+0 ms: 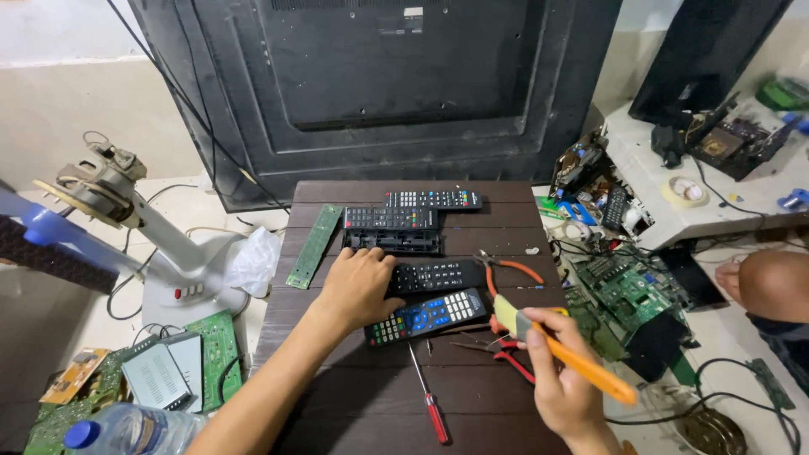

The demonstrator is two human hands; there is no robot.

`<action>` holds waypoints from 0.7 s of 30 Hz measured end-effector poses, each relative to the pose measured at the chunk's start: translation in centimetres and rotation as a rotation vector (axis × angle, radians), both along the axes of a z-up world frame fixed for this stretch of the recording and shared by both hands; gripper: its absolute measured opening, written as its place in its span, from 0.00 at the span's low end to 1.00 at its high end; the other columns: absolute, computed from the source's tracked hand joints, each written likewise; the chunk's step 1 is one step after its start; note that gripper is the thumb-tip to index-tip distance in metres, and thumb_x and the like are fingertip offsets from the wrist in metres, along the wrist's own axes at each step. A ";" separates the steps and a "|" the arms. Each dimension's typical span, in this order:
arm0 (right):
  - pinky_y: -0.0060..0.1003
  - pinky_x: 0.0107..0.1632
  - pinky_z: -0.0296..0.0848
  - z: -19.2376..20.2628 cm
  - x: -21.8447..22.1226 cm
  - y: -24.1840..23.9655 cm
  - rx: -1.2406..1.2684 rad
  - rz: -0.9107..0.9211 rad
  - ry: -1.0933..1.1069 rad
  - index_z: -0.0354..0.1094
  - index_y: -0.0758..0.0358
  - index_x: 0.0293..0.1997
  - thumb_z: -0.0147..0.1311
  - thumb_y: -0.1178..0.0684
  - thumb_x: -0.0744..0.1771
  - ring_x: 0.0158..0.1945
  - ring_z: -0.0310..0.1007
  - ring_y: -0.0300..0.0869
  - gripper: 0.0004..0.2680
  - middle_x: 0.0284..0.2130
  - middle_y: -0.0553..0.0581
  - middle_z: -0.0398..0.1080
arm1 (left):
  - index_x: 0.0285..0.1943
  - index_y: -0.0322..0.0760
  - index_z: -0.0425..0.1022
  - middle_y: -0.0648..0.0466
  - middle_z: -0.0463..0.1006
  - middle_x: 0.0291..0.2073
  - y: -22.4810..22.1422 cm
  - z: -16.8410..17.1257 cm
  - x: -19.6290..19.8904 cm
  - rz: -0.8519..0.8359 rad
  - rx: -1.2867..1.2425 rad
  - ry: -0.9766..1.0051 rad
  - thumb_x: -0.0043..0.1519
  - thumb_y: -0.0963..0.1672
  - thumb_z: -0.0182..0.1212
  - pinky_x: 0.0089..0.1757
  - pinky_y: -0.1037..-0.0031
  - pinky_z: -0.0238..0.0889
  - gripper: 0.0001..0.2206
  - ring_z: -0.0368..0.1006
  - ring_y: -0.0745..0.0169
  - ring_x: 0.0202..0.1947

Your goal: Disassembling, cleaning the internal components with a brush, and reassembling a television remote control.

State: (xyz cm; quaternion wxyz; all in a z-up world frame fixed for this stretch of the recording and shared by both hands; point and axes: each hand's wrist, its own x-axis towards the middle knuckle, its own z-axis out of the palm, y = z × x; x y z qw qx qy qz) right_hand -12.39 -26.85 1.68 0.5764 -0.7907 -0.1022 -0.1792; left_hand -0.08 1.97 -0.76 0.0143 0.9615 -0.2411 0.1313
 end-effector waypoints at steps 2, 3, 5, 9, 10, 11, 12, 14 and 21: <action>0.31 0.45 0.81 0.2 -0.5 0.4 -0.024 0.050 -0.055 0.63 0.66 0.54 0.44 0.58 0.69 0.45 0.83 0.42 0.08 0.44 0.59 0.78 | 0.49 0.36 0.77 0.48 0.79 0.38 0.3 0.9 -0.7 -0.026 -0.014 0.015 0.46 0.53 0.77 0.45 0.62 0.60 0.27 0.76 0.50 0.38; 0.32 0.45 0.80 0.0 -0.6 0.6 -0.080 -0.002 -0.116 0.64 0.66 0.53 0.47 0.60 0.68 0.43 0.82 0.42 0.08 0.44 0.59 0.77 | 0.49 0.37 0.78 0.49 0.77 0.37 0.4 1.5 -1.1 -0.036 -0.115 0.003 0.43 0.51 0.76 0.41 0.62 0.65 0.27 0.76 0.48 0.35; 0.32 0.45 0.79 -0.5 -0.6 0.6 -0.133 -0.057 -0.180 0.66 0.67 0.52 0.49 0.62 0.67 0.41 0.80 0.42 0.09 0.44 0.59 0.76 | 0.49 0.38 0.78 0.50 0.76 0.36 0.5 3.0 -2.1 -0.049 -0.214 -0.011 0.40 0.49 0.76 0.37 0.61 0.70 0.26 0.76 0.46 0.32; 0.31 0.44 0.75 -0.2 -0.7 0.5 -0.210 -0.143 -0.220 0.68 0.67 0.52 0.53 0.63 0.66 0.41 0.77 0.42 0.09 0.46 0.58 0.76 | 0.53 0.41 0.73 0.54 0.80 0.33 0.7 5.4 -4.9 -0.076 -0.361 -0.058 0.45 0.47 0.74 0.28 0.65 0.68 0.25 0.78 0.53 0.27; 0.33 0.47 0.75 0.3 -0.7 0.7 -0.250 -0.154 -0.255 0.68 0.67 0.51 0.53 0.63 0.66 0.45 0.78 0.44 0.09 0.48 0.58 0.76 | 0.54 0.41 0.73 0.56 0.81 0.33 0.9 5.9 -5.6 -0.092 -0.394 -0.051 0.46 0.47 0.75 0.26 0.67 0.68 0.27 0.78 0.56 0.26; 0.33 0.47 0.75 0.8 -0.5 1.0 -0.248 -0.153 -0.255 0.68 0.67 0.51 0.53 0.63 0.66 0.45 0.78 0.44 0.09 0.48 0.58 0.76 | 0.54 0.41 0.73 0.56 0.81 0.33 0.7 5.2 -5.9 -0.090 -0.392 -0.051 0.46 0.47 0.75 0.26 0.67 0.68 0.27 0.78 0.56 0.26; 0.33 0.47 0.76 1.2 -0.4 1.5 -0.234 -0.191 -0.265 0.68 0.69 0.52 0.53 0.65 0.66 0.44 0.78 0.44 0.10 0.48 0.59 0.76 | 0.53 0.39 0.74 0.53 0.83 0.35 0.7 4.5 -6.2 -0.082 -0.431 -0.053 0.44 0.47 0.77 0.27 0.68 0.71 0.27 0.80 0.56 0.26; 0.33 0.46 0.77 1.8 0.2 2.6 -0.217 -0.232 -0.274 0.68 0.71 0.53 0.53 0.66 0.66 0.44 0.78 0.44 0.10 0.48 0.61 0.75 | 0.52 0.36 0.75 0.50 0.84 0.38 0.2 3.4 -7.0 -0.075 -0.467 -0.055 0.43 0.47 0.79 0.27 0.70 0.74 0.28 0.81 0.57 0.26; 0.37 0.52 0.77 1.9 -0.5 7.3 -0.314 0.295 -0.429 0.72 0.69 0.50 0.55 0.64 0.64 0.49 0.78 0.49 0.10 0.49 0.61 0.75 | 0.57 0.36 0.74 0.48 0.84 0.42 -1.0 0.5 -8.0 -0.078 -0.652 -0.113 0.43 0.43 0.74 0.32 0.68 0.74 0.29 0.82 0.53 0.31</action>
